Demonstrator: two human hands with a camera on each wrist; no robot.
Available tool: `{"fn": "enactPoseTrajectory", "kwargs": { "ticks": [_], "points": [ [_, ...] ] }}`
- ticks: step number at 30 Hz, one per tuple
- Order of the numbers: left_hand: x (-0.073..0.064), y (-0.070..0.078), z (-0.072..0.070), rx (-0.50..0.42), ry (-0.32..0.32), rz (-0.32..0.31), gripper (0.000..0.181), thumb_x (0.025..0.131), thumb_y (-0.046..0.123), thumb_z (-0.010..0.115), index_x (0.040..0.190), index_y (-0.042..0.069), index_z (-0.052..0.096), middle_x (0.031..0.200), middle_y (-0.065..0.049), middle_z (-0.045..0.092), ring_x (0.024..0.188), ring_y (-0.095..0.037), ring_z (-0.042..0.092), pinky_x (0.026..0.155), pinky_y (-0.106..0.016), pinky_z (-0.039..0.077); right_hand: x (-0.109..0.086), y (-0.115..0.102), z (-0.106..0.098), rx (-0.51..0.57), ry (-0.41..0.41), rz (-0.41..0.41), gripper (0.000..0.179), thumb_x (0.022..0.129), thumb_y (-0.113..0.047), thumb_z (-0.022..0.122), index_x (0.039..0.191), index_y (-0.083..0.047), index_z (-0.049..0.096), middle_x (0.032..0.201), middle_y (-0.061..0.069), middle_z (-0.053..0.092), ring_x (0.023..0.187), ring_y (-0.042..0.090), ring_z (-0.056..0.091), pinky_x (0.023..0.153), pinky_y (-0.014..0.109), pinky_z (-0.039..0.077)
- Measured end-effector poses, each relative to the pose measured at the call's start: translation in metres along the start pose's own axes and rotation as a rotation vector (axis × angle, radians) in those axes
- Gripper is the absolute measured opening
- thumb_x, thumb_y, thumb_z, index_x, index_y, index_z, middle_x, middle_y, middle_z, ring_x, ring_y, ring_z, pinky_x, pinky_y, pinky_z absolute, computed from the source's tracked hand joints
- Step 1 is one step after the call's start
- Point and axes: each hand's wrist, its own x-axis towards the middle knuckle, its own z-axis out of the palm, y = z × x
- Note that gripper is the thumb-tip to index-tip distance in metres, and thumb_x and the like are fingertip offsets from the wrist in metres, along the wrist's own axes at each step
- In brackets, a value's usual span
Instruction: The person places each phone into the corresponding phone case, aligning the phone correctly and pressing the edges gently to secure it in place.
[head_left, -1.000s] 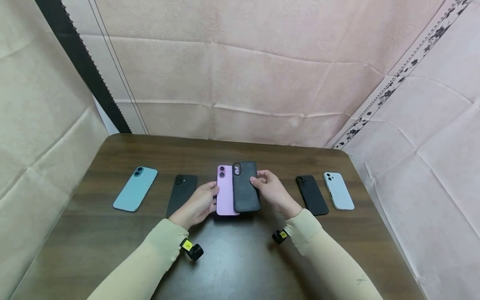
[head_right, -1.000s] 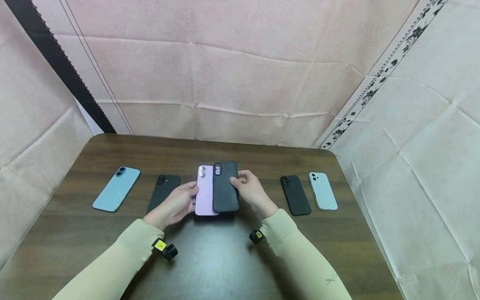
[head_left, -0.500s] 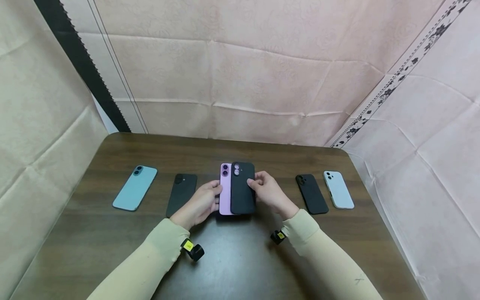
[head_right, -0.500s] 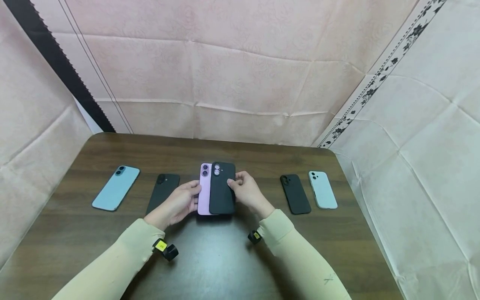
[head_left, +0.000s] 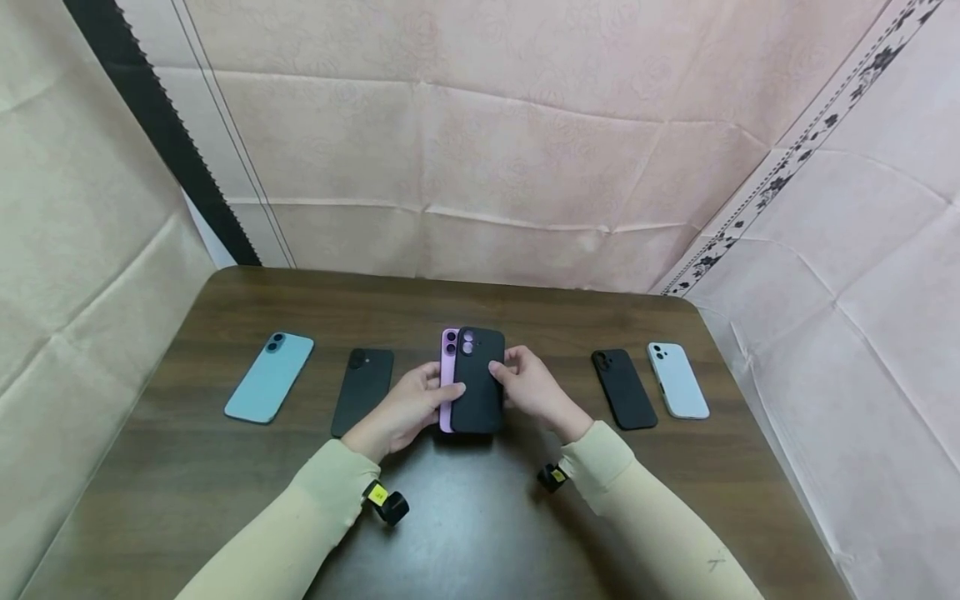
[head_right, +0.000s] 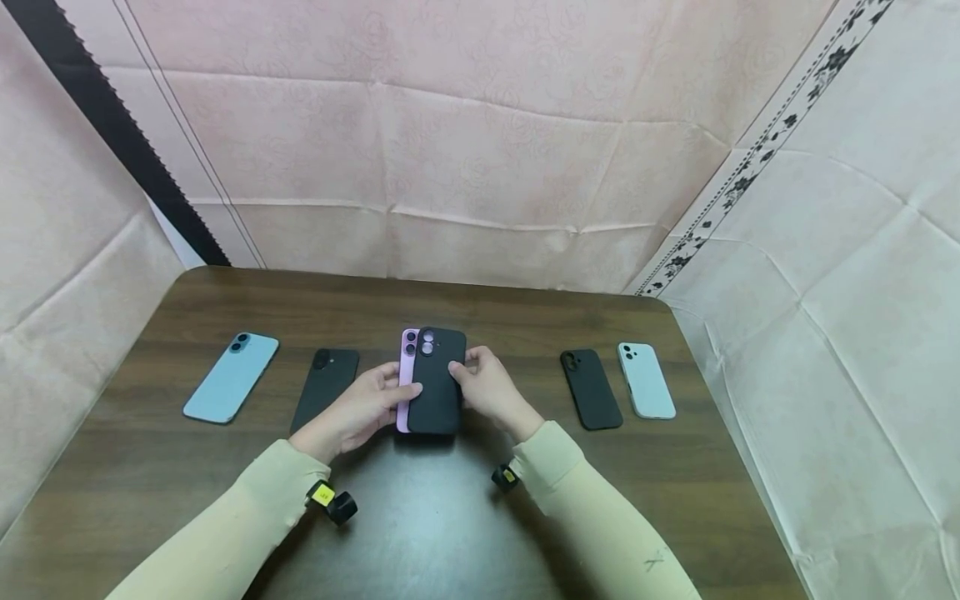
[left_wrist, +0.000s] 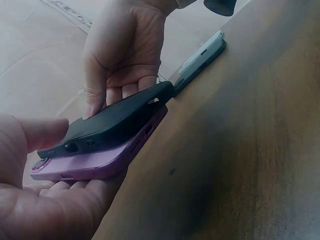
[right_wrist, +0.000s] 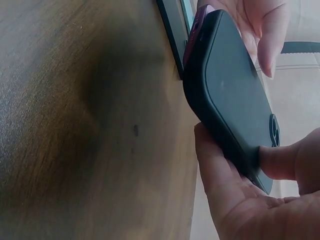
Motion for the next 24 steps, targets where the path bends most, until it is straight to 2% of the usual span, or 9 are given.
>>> {"fn": "enactPoseTrajectory", "kwargs": {
  "ticks": [5, 10, 15, 18, 24],
  "points": [
    [0.0009, -0.001, -0.001, 0.013, -0.005, 0.006, 0.052, 0.095, 0.018, 0.064, 0.14, 0.008, 0.04, 0.128, -0.012, 0.061, 0.111, -0.026, 0.062, 0.09, -0.041, 0.05, 0.0001, 0.0002, 0.0008, -0.016, -0.002, -0.003, 0.029, 0.101, -0.025, 0.054, 0.119, -0.004, 0.044, 0.091, 0.014, 0.064, 0.072, 0.022, 0.064, 0.071, 0.04, 0.057],
    [0.001, -0.0009, -0.001, 0.013, -0.014, -0.003, 0.052, 0.095, 0.016, 0.064, 0.14, 0.008, 0.039, 0.128, -0.012, 0.061, 0.111, -0.026, 0.062, 0.09, -0.041, 0.05, -0.0005, 0.0004, 0.0018, -0.03, 0.002, 0.009, 0.029, 0.102, -0.024, 0.052, 0.122, -0.005, 0.043, 0.093, 0.015, 0.062, 0.073, 0.022, 0.062, 0.073, 0.045, 0.055],
    [0.0005, 0.0002, -0.0009, 0.016, -0.004, -0.006, 0.051, 0.095, 0.015, 0.064, 0.139, 0.008, 0.04, 0.127, -0.012, 0.061, 0.112, -0.026, 0.062, 0.09, -0.04, 0.05, -0.001, 0.0013, 0.0035, -0.005, -0.003, -0.029, 0.028, 0.104, -0.018, 0.047, 0.125, -0.002, 0.04, 0.098, 0.015, 0.061, 0.07, 0.02, 0.056, 0.072, 0.047, 0.054],
    [0.0005, 0.0005, -0.0007, 0.02, 0.002, -0.009, 0.052, 0.094, 0.014, 0.064, 0.139, 0.008, 0.04, 0.127, -0.012, 0.061, 0.111, -0.026, 0.062, 0.09, -0.04, 0.05, -0.0012, 0.0021, 0.0043, 0.009, -0.015, -0.043, 0.025, 0.105, -0.015, 0.043, 0.125, -0.002, 0.038, 0.095, 0.016, 0.057, 0.065, 0.021, 0.05, 0.071, 0.048, 0.053],
    [0.0013, 0.0001, -0.0003, 0.019, 0.016, -0.019, 0.052, 0.094, 0.013, 0.065, 0.139, 0.008, 0.04, 0.125, -0.012, 0.063, 0.109, -0.026, 0.063, 0.088, -0.039, 0.051, -0.0014, 0.0031, 0.0057, 0.021, -0.023, -0.054, 0.024, 0.105, -0.013, 0.043, 0.124, -0.001, 0.038, 0.091, 0.017, 0.055, 0.066, 0.024, 0.054, 0.071, 0.046, 0.055]
  ]
}}
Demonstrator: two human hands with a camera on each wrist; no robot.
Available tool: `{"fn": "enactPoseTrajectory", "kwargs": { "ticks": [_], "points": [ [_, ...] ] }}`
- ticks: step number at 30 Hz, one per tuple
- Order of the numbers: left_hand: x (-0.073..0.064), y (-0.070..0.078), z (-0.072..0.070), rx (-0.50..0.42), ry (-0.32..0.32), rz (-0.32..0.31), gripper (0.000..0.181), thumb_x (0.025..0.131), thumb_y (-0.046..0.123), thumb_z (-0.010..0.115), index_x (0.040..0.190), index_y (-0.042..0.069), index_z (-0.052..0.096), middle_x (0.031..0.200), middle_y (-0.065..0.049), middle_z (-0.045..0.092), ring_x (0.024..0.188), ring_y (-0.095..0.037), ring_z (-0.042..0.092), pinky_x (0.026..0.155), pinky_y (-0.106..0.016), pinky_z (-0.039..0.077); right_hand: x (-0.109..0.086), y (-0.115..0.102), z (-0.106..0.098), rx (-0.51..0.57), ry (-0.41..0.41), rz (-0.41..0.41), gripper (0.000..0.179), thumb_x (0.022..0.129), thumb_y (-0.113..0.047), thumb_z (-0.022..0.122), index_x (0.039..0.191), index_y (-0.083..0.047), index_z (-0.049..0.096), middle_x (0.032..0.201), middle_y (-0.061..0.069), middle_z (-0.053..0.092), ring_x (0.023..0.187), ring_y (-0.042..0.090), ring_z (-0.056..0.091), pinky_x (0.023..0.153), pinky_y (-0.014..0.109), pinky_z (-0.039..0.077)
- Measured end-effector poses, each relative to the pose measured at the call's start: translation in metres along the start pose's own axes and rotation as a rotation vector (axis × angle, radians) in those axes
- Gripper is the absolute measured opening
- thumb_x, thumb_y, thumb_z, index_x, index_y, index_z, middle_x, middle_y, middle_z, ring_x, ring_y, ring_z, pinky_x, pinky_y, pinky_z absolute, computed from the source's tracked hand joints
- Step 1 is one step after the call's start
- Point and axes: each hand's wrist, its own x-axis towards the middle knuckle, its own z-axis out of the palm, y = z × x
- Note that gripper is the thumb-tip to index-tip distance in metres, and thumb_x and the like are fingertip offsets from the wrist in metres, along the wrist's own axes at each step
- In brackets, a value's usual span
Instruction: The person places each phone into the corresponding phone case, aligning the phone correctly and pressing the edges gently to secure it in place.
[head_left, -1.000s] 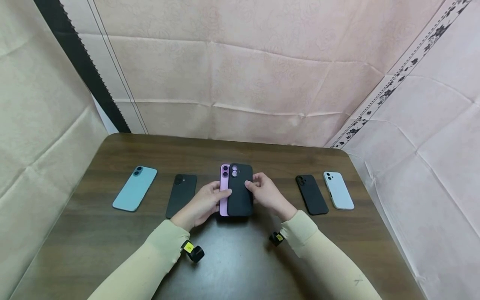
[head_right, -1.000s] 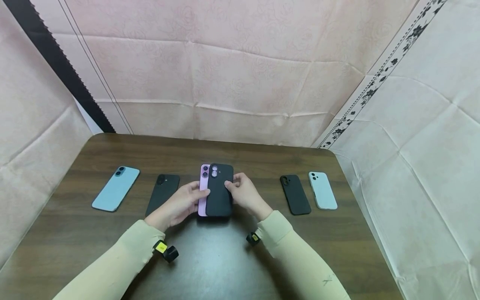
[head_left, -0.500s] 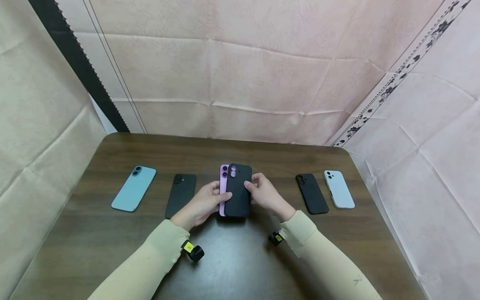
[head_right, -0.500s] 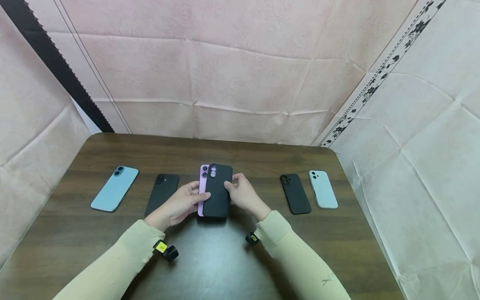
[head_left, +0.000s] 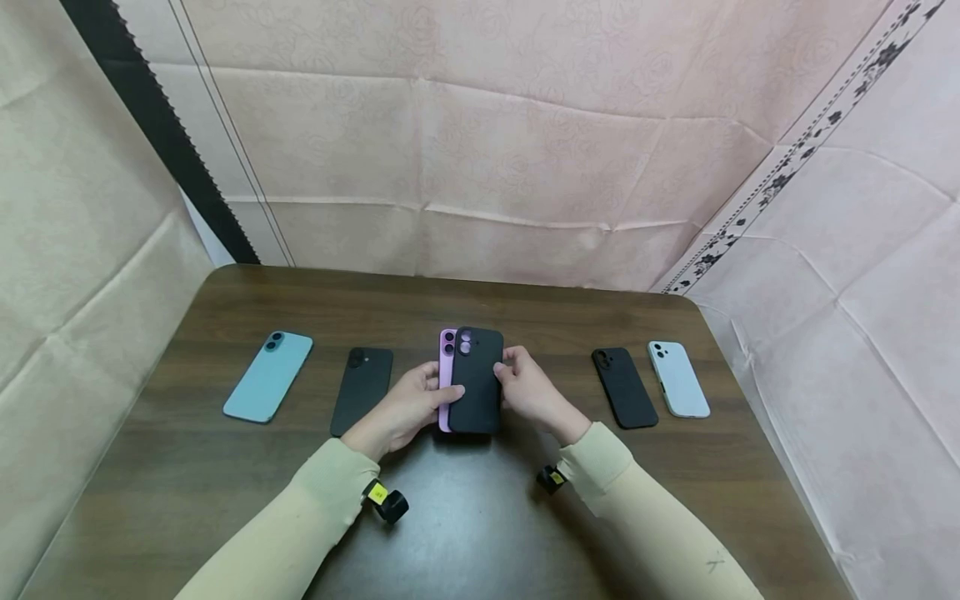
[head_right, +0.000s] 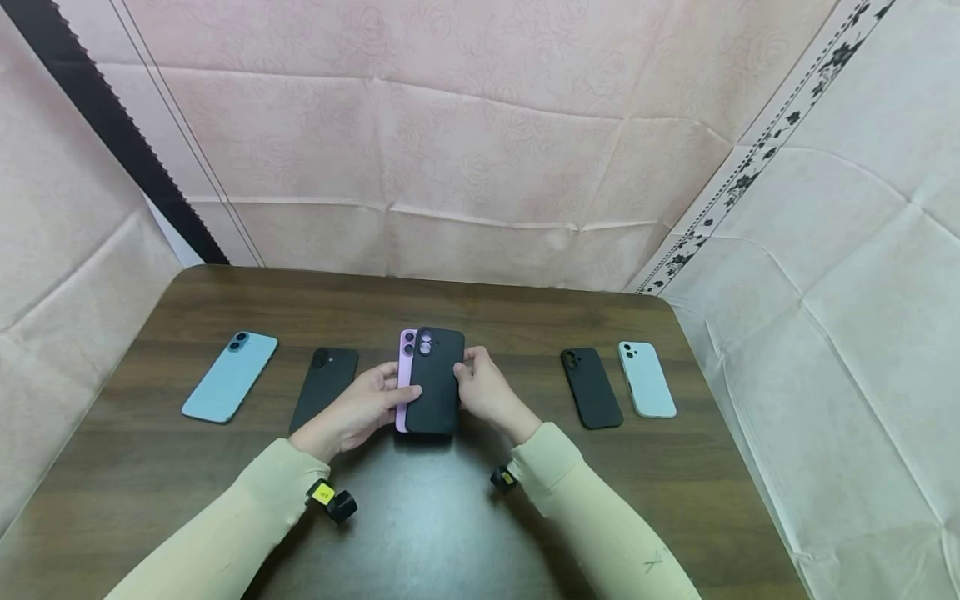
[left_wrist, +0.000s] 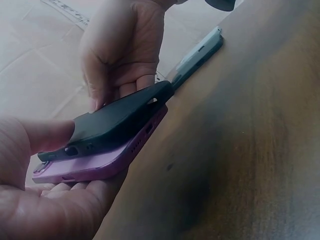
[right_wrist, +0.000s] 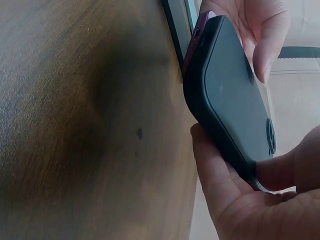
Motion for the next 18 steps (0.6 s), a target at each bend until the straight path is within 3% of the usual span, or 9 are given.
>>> {"fn": "enactPoseTrajectory", "kwargs": {
  "ticks": [9, 14, 18],
  "points": [
    [0.0, -0.0016, 0.0014, 0.008, 0.025, 0.003, 0.051, 0.094, 0.01, 0.064, 0.138, 0.007, 0.04, 0.124, -0.013, 0.063, 0.107, -0.027, 0.064, 0.087, -0.041, 0.051, -0.0014, 0.0024, 0.0018, 0.006, -0.011, -0.033, 0.022, 0.105, -0.013, 0.041, 0.124, -0.002, 0.036, 0.094, 0.016, 0.059, 0.067, 0.022, 0.055, 0.07, 0.046, 0.054],
    [0.0003, -0.0037, 0.0019, 0.025, 0.012, 0.013, 0.051, 0.094, 0.011, 0.064, 0.139, 0.007, 0.04, 0.124, -0.013, 0.063, 0.109, -0.027, 0.063, 0.089, -0.041, 0.051, -0.001, 0.0051, 0.0041, -0.079, -0.02, -0.073, 0.021, 0.105, -0.014, 0.039, 0.124, -0.004, 0.037, 0.082, 0.012, 0.054, 0.06, 0.02, 0.051, 0.06, 0.036, 0.05],
    [0.0003, -0.0041, 0.0021, 0.038, 0.006, 0.023, 0.051, 0.096, 0.012, 0.062, 0.141, 0.007, 0.038, 0.125, -0.013, 0.062, 0.11, -0.026, 0.062, 0.089, -0.041, 0.05, 0.0, 0.0057, 0.0061, -0.119, 0.005, -0.066, 0.019, 0.105, -0.015, 0.041, 0.121, -0.005, 0.039, 0.077, 0.01, 0.051, 0.059, 0.022, 0.051, 0.061, 0.038, 0.052]
  ]
}}
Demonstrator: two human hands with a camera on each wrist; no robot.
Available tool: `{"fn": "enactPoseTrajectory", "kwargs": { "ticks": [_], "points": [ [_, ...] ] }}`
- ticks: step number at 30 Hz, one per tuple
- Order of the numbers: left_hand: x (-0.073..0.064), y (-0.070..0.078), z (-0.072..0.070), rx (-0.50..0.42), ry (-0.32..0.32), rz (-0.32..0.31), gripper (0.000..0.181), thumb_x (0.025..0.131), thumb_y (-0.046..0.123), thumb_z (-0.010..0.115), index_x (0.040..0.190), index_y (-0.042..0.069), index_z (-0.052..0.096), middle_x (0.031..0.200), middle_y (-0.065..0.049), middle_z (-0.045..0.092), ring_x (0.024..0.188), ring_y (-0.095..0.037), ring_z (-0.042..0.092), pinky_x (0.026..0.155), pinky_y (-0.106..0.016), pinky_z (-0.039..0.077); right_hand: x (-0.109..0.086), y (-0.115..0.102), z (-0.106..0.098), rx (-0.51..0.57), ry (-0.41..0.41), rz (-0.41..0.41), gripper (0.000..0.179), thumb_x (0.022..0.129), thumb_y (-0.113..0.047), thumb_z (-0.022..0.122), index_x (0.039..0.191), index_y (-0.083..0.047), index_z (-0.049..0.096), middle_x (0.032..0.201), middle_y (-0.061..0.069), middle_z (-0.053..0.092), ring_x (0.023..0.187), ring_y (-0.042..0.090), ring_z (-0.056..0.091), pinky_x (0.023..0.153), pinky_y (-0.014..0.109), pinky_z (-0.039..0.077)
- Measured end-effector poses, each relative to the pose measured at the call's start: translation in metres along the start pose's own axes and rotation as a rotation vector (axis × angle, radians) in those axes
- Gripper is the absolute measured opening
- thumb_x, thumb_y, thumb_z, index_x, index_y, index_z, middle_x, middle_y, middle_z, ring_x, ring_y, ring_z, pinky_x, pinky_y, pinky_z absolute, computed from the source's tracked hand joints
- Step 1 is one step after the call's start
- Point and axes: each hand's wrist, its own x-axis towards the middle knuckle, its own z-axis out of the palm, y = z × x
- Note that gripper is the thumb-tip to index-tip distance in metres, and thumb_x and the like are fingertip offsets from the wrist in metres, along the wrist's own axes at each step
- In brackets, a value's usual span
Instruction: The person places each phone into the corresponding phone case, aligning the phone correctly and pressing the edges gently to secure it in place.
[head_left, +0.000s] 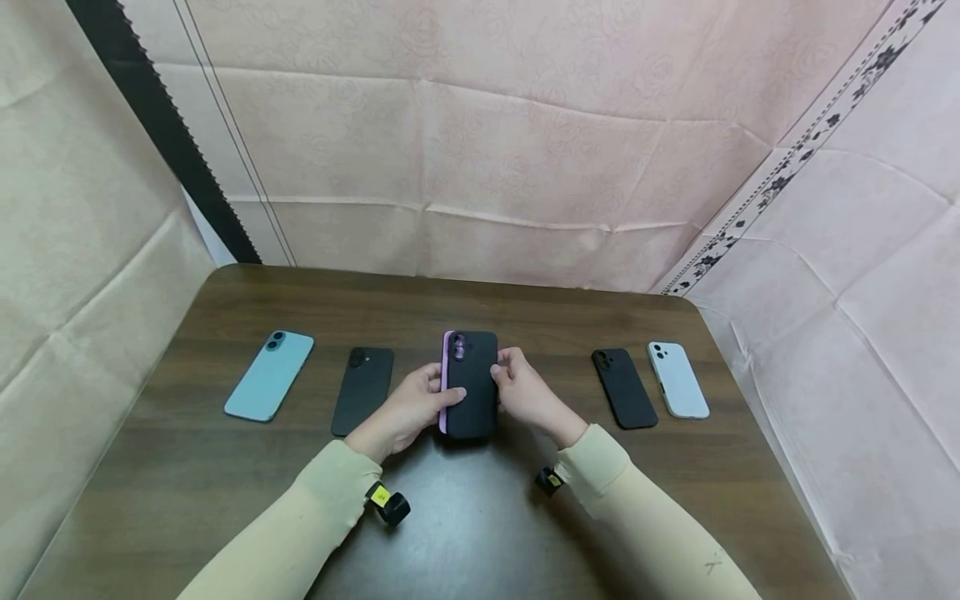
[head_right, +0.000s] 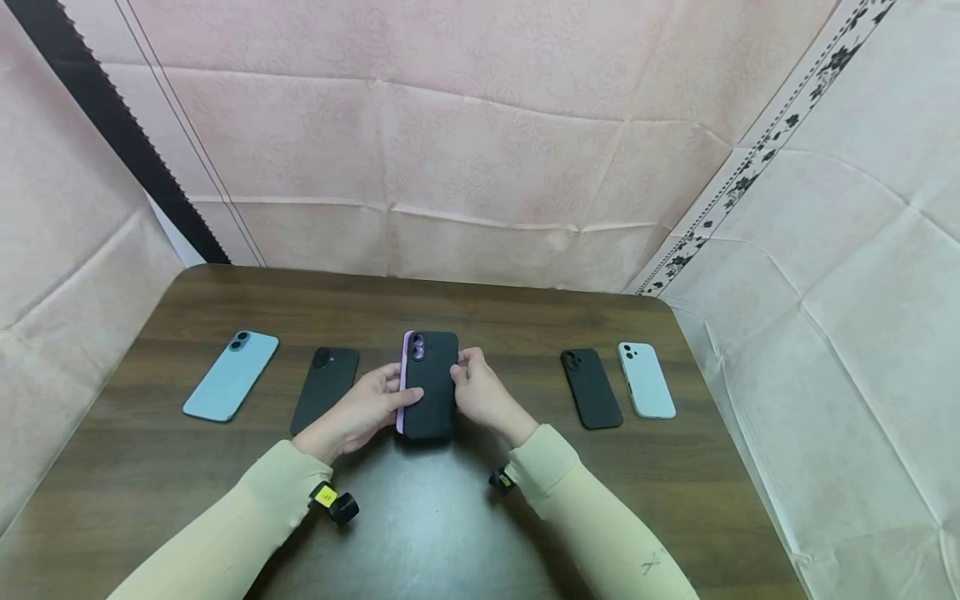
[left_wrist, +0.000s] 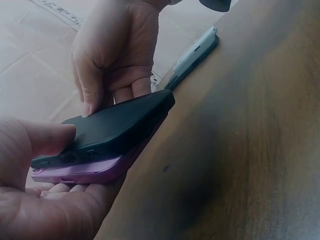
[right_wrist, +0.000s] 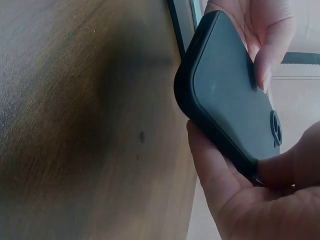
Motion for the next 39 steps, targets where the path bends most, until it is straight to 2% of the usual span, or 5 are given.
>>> {"fn": "enactPoseTrajectory", "kwargs": {
  "ticks": [9, 17, 25, 32, 39],
  "points": [
    [0.0005, 0.0, 0.0013, -0.001, 0.01, 0.004, 0.049, 0.098, 0.012, 0.058, 0.142, 0.006, 0.037, 0.126, -0.013, 0.061, 0.11, -0.025, 0.063, 0.089, -0.04, 0.051, -0.0009, -0.0003, -0.0006, 0.0, -0.007, 0.012, 0.02, 0.105, -0.015, 0.041, 0.121, -0.003, 0.039, 0.075, 0.01, 0.05, 0.059, 0.024, 0.052, 0.068, 0.05, 0.052],
    [-0.0017, 0.0, 0.0019, 0.003, 0.001, 0.013, 0.048, 0.101, 0.011, 0.053, 0.144, 0.007, 0.034, 0.13, -0.013, 0.059, 0.112, -0.025, 0.061, 0.09, -0.041, 0.05, -0.0015, -0.0006, -0.0053, 0.047, -0.06, 0.028, 0.031, 0.104, -0.02, 0.047, 0.129, -0.005, 0.038, 0.107, 0.017, 0.061, 0.081, 0.026, 0.065, 0.069, 0.046, 0.057],
    [-0.0022, 0.0018, 0.002, 0.005, 0.027, -0.01, 0.046, 0.102, 0.011, 0.049, 0.145, 0.005, 0.033, 0.131, -0.014, 0.057, 0.112, -0.025, 0.061, 0.09, -0.04, 0.05, -0.0012, 0.0001, -0.0063, 0.051, -0.078, 0.01, 0.022, 0.101, -0.02, 0.054, 0.116, -0.006, 0.047, 0.1, 0.017, 0.056, 0.081, 0.033, 0.064, 0.068, 0.047, 0.057],
    [-0.003, 0.0033, 0.001, 0.012, 0.013, -0.023, 0.047, 0.103, 0.012, 0.047, 0.146, 0.005, 0.03, 0.135, -0.015, 0.054, 0.115, -0.025, 0.059, 0.092, -0.041, 0.048, -0.0003, -0.0002, -0.0063, 0.032, -0.069, 0.013, 0.026, 0.1, -0.023, 0.056, 0.121, -0.008, 0.048, 0.101, 0.016, 0.057, 0.082, 0.032, 0.063, 0.068, 0.046, 0.057],
    [-0.0038, 0.0019, 0.0003, 0.118, 0.067, -0.003, 0.035, 0.103, 0.016, 0.05, 0.132, 0.005, 0.034, 0.126, -0.017, 0.058, 0.106, -0.024, 0.064, 0.09, -0.04, 0.05, -0.0003, 0.0008, -0.006, 0.049, -0.076, 0.023, 0.029, 0.1, -0.021, 0.055, 0.125, -0.007, 0.047, 0.101, 0.017, 0.057, 0.08, 0.03, 0.065, 0.069, 0.047, 0.057]
  ]
}}
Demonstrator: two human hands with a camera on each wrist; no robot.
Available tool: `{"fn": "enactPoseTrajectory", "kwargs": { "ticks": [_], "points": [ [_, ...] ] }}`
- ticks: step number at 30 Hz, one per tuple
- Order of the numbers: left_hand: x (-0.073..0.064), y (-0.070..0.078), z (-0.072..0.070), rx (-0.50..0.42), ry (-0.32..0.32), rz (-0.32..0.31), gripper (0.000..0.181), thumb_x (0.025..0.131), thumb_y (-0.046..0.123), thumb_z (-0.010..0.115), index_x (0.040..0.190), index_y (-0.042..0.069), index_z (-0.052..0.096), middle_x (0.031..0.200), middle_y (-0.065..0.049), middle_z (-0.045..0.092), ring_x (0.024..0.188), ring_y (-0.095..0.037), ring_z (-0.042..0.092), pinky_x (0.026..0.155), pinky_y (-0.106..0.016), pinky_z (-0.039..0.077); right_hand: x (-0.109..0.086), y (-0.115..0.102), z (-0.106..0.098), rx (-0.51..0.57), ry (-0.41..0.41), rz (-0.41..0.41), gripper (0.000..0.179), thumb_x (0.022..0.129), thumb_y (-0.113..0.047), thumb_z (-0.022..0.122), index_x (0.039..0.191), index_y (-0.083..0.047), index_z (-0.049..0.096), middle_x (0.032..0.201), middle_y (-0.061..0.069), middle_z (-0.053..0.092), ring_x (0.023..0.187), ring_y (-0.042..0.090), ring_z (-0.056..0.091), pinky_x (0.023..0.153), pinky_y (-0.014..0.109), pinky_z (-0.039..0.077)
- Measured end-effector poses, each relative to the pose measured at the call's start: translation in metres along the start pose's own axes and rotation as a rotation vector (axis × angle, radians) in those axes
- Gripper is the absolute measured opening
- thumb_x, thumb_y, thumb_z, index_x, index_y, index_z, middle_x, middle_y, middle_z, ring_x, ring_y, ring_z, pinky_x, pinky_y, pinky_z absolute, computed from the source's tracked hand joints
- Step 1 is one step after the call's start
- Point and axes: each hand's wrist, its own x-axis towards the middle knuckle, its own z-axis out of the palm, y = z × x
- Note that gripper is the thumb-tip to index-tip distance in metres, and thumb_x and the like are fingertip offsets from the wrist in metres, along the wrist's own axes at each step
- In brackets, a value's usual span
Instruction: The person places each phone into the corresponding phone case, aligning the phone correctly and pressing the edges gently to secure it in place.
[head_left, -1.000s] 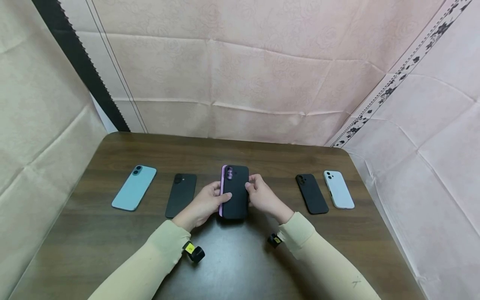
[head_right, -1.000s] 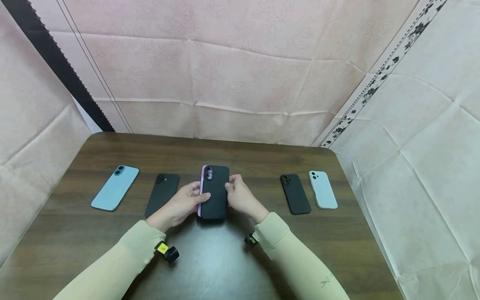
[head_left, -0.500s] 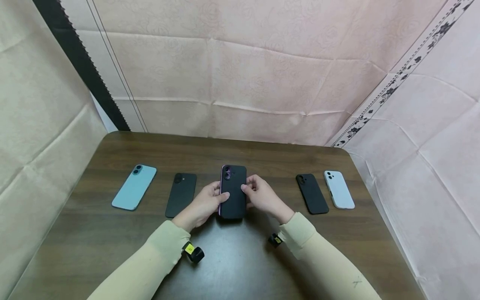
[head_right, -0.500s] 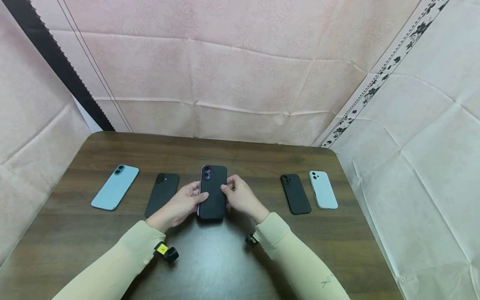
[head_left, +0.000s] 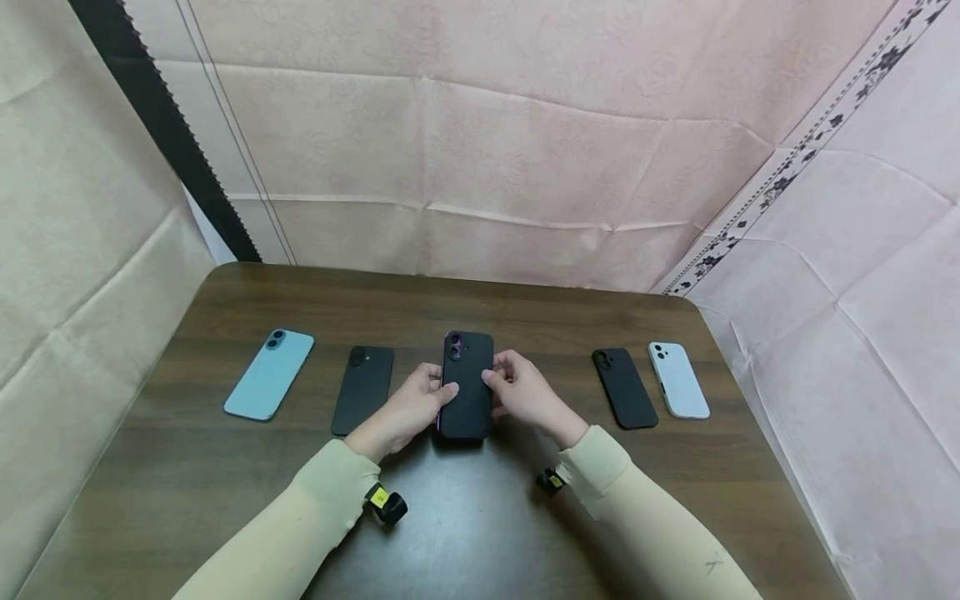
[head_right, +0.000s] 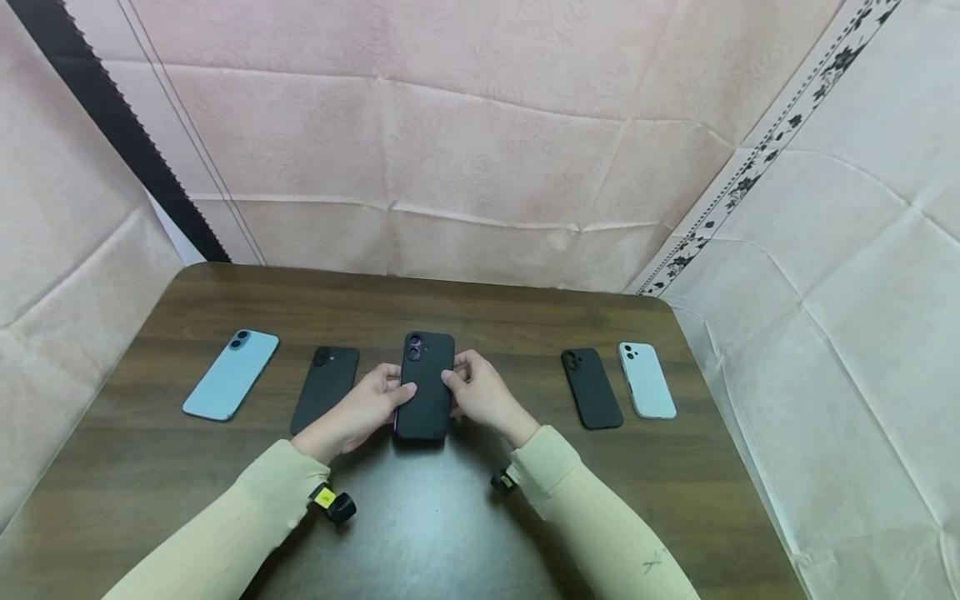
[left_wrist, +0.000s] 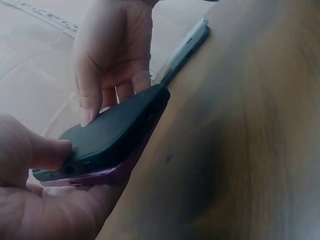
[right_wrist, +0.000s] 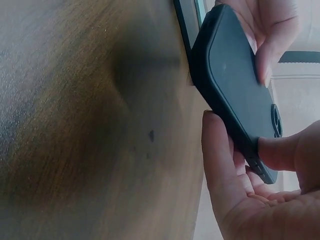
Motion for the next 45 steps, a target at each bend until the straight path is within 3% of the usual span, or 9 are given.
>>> {"fn": "enactPoseTrajectory", "kwargs": {
  "ticks": [5, 9, 14, 22, 32, 39, 45],
  "points": [
    [0.001, -0.001, -0.003, 0.224, 0.126, 0.069, 0.032, 0.098, 0.026, 0.059, 0.123, 0.007, 0.051, 0.111, -0.009, 0.062, 0.098, -0.019, 0.064, 0.085, -0.038, 0.053, 0.0, 0.001, 0.0, 0.008, 0.013, -0.01, 0.031, 0.1, -0.022, 0.056, 0.125, -0.007, 0.047, 0.1, 0.017, 0.058, 0.078, 0.029, 0.065, 0.068, 0.048, 0.057],
    [0.0, -0.001, -0.006, 0.324, 0.183, 0.083, 0.034, 0.096, 0.03, 0.063, 0.12, 0.007, 0.058, 0.103, -0.006, 0.065, 0.092, -0.019, 0.064, 0.083, -0.038, 0.053, 0.0, 0.001, 0.0, 0.002, 0.015, -0.012, 0.032, 0.099, -0.024, 0.057, 0.126, -0.007, 0.048, 0.1, 0.017, 0.058, 0.077, 0.029, 0.065, 0.068, 0.049, 0.056],
    [-0.001, 0.0, -0.008, 0.313, 0.186, 0.085, 0.036, 0.095, 0.029, 0.064, 0.121, 0.005, 0.06, 0.102, -0.007, 0.066, 0.086, -0.019, 0.066, 0.079, -0.039, 0.055, -0.003, -0.004, 0.0, 0.005, 0.004, -0.002, 0.03, 0.099, -0.023, 0.057, 0.122, -0.006, 0.049, 0.101, 0.018, 0.059, 0.078, 0.029, 0.065, 0.07, 0.051, 0.056],
    [-0.001, -0.001, -0.007, 0.3, 0.192, 0.065, 0.039, 0.097, 0.028, 0.061, 0.127, 0.003, 0.057, 0.104, -0.008, 0.066, 0.083, -0.019, 0.067, 0.079, -0.041, 0.055, -0.017, -0.029, 0.0, 0.0, -0.02, 0.023, 0.025, 0.1, -0.016, 0.055, 0.116, 0.002, 0.052, 0.102, 0.022, 0.06, 0.086, 0.035, 0.065, 0.072, 0.048, 0.056],
    [0.0, -0.003, -0.007, 0.334, 0.188, 0.064, 0.042, 0.1, 0.026, 0.055, 0.134, 0.001, 0.053, 0.107, -0.01, 0.064, 0.083, -0.02, 0.064, 0.077, -0.038, 0.054, -0.004, -0.001, -0.001, 0.104, -0.009, -0.003, 0.029, 0.095, -0.025, 0.064, 0.108, -0.001, 0.055, 0.093, 0.018, 0.06, 0.08, 0.028, 0.068, 0.074, 0.053, 0.054],
    [0.0, -0.004, -0.008, 0.329, 0.164, 0.065, 0.047, 0.102, 0.026, 0.052, 0.141, 0.001, 0.046, 0.119, -0.012, 0.06, 0.095, -0.021, 0.063, 0.083, -0.038, 0.053, -0.002, 0.001, -0.002, 0.148, -0.014, -0.035, 0.028, 0.095, -0.029, 0.063, 0.107, -0.004, 0.056, 0.092, 0.018, 0.062, 0.079, 0.029, 0.068, 0.072, 0.05, 0.056],
    [-0.001, -0.005, -0.007, 0.307, 0.133, 0.067, 0.048, 0.101, 0.027, 0.053, 0.141, 0.002, 0.045, 0.12, -0.011, 0.059, 0.101, -0.021, 0.062, 0.083, -0.037, 0.054, -0.001, -0.001, -0.003, 0.193, 0.046, -0.037, 0.031, 0.097, -0.031, 0.06, 0.11, -0.004, 0.059, 0.094, 0.018, 0.062, 0.077, 0.031, 0.067, 0.074, 0.052, 0.055]
  ]
}}
